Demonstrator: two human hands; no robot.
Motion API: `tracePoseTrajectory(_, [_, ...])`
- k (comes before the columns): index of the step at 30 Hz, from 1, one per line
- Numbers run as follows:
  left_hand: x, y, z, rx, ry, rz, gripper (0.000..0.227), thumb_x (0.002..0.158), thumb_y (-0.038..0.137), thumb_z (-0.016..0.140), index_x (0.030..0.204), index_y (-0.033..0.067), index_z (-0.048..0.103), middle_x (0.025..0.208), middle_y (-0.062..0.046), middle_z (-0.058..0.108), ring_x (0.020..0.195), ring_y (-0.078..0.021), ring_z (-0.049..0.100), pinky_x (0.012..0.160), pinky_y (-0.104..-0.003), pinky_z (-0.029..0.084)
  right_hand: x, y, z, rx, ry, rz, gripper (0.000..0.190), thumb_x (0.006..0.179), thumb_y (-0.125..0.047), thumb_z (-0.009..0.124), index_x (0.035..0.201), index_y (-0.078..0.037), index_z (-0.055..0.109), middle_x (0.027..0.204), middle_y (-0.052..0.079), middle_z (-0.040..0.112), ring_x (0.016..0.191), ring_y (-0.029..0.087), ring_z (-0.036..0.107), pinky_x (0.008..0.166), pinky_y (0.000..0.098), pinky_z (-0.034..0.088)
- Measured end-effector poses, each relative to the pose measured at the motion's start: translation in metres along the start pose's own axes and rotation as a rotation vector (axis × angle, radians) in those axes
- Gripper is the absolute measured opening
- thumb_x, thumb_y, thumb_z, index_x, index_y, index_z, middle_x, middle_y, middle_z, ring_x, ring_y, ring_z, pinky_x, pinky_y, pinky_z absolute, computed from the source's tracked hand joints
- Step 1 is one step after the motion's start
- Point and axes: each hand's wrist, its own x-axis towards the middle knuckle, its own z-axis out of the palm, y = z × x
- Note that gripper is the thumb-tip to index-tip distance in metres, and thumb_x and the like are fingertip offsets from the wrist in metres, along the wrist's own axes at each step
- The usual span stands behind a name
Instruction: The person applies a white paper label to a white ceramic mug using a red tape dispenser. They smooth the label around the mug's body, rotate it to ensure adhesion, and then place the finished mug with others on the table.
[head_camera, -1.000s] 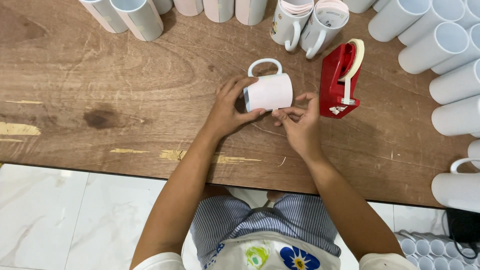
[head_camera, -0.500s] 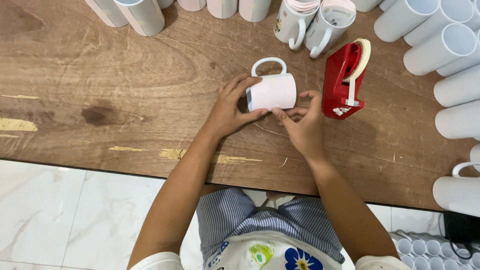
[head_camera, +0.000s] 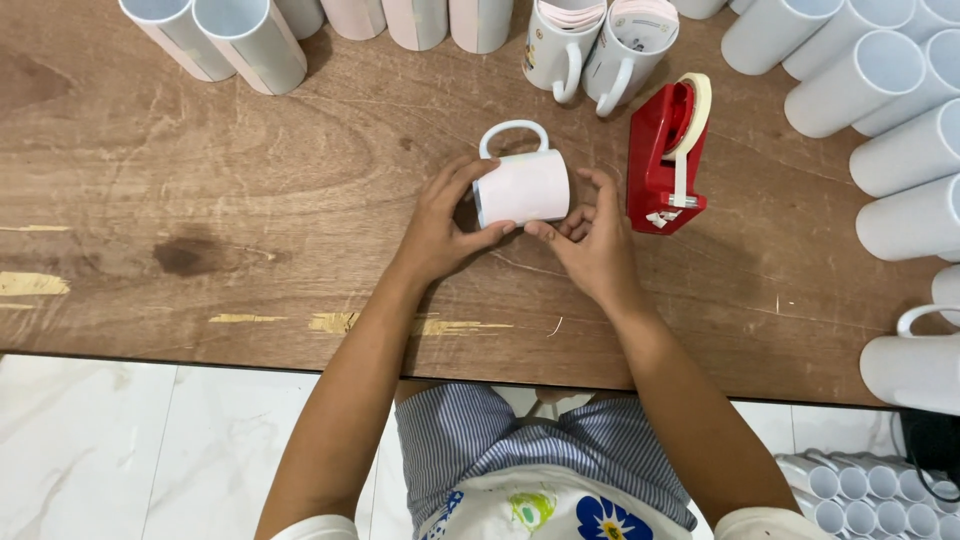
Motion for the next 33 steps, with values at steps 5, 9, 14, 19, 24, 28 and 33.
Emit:
tracePoseTrajectory(5, [0.001,0.004,0.002,-0.041,0.024,0.035,0.068,0.071,0.027,0.087,0.129,0.0132,0.055,0.122,-0.018,0.059,0.118,-0.0389,0.055,0.100,-0.057,0.040,0.000,0.001,-0.001,-0.114,-0.012,-0.028,0.071,0.076,-0.027,0.082,0.131,0.002,0.046,0.066,0.012,0.063,0.060,0.022,0.063,0.054,0.0312,0.051])
tracePoseTrajectory(9, [0.002,0.005,0.002,-0.061,0.039,0.038,0.067,0.071,0.023,0.086,0.129,0.0089,0.055,0.123,-0.019,0.059,0.117,-0.0395,0.055,0.100,-0.056,0.041,0.000,0.005,-0.002,-0.096,-0.013,-0.049,0.073,0.071,-0.026,0.084,0.130,0.002,0.051,0.067,0.012,0.065,0.060,0.021,0.065,0.053,0.0314,0.053])
tracePoseTrajectory(14, [0.002,0.015,0.001,-0.051,0.037,-0.069,0.076,0.072,0.024,0.085,0.130,0.0031,0.041,0.128,-0.022,0.056,0.117,-0.0407,0.054,0.100,-0.055,0.043,0.000,0.006,0.002,-0.155,-0.013,-0.052,0.056,0.073,-0.025,0.081,0.120,-0.002,0.060,0.068,0.011,0.066,0.062,0.024,0.066,0.055,0.0343,0.053])
tracePoseTrajectory(19, [-0.004,-0.002,0.007,-0.014,0.094,-0.128,0.076,0.070,0.032,0.088,0.120,0.0027,0.038,0.118,-0.018,0.047,0.113,-0.0399,0.055,0.097,-0.051,0.047,0.002,0.013,0.005,-0.273,0.008,-0.137,0.026,0.076,-0.025,0.079,0.091,-0.009,0.066,0.065,0.008,0.064,0.061,0.027,0.066,0.052,0.0353,0.050])
tracePoseTrajectory(24, [0.003,0.029,0.007,0.050,-0.056,-0.068,0.022,0.087,0.025,0.072,0.086,0.0048,0.063,0.077,-0.014,0.064,0.078,-0.0328,0.067,0.073,-0.039,0.051,0.001,-0.002,-0.001,-0.283,0.061,-0.315,0.025,0.080,-0.022,0.075,0.072,-0.004,0.060,0.062,0.012,0.058,0.059,0.033,0.062,0.052,0.0377,0.047])
tracePoseTrajectory(28, [-0.011,0.000,0.012,0.017,-0.047,0.012,0.019,0.085,0.024,0.074,0.093,0.0085,0.067,0.087,-0.008,0.070,0.086,-0.0263,0.067,0.092,-0.040,0.041,-0.001,0.007,0.003,-0.233,0.123,-0.413,0.024,0.081,-0.023,0.075,0.072,-0.007,0.060,0.061,0.007,0.056,0.057,0.027,0.061,0.051,0.0333,0.047])
tracePoseTrajectory(33, [-0.011,0.031,0.007,0.031,-0.048,0.199,0.042,0.069,0.021,0.087,0.100,0.0039,0.064,0.099,-0.012,0.069,0.094,-0.0280,0.065,0.100,-0.043,0.035,0.000,0.025,0.014,-0.055,0.356,-0.596,0.027,0.084,-0.032,0.074,0.086,-0.007,0.065,0.060,0.001,0.056,0.050,0.020,0.056,0.047,0.0282,0.046])
